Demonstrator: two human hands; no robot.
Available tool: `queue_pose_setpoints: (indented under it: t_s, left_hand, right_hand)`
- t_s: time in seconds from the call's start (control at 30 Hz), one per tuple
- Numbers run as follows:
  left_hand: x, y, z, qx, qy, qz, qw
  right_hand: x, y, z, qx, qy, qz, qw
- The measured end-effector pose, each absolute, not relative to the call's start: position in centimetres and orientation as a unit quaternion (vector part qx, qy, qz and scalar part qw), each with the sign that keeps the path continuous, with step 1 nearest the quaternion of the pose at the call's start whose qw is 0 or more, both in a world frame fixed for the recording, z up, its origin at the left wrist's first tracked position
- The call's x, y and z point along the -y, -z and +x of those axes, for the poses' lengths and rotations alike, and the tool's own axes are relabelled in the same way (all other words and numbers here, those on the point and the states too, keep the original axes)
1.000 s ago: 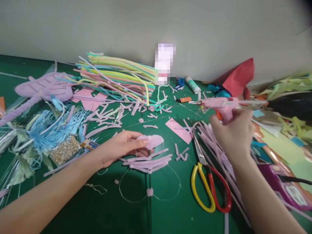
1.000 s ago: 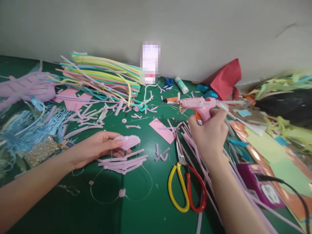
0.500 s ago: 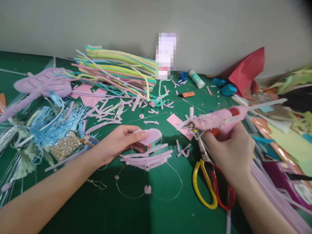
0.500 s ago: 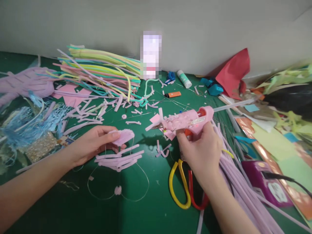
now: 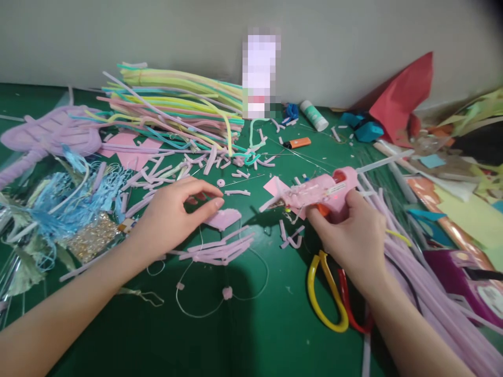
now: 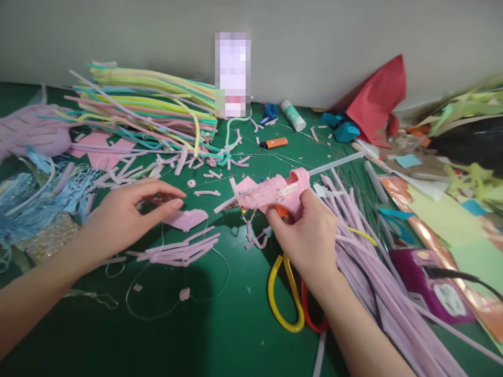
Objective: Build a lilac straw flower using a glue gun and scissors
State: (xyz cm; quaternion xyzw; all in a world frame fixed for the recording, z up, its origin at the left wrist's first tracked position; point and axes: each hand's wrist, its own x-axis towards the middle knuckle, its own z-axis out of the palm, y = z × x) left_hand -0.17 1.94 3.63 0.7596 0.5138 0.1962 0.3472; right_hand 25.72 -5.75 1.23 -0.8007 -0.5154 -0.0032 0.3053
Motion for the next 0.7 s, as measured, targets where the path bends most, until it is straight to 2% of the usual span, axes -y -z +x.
queue_pose_setpoints:
  t_s: [0.17, 0.47, 0.7]
  left_hand:
    - [-0.3, -5.0, 1.4, -0.443, -0.207, 0.804, 0.338]
    - [-0.7, -6.0, 3.0, -0.455, -0.132, 0.794, 0.382]
    - [-0.8, -6.1, 2.9, -0.456, -0.13, 0.777, 0.415]
  right_hand:
    - [5.9, -1.4, 25.4, 0.514, -0.002, -0.795, 0.323]
    - [6.0, -1.3, 25.4, 0.549, -0.001, -0.774, 0.315]
    - [6.0, -1.1, 25.5, 0.555, 0.007, -0.765, 0.325]
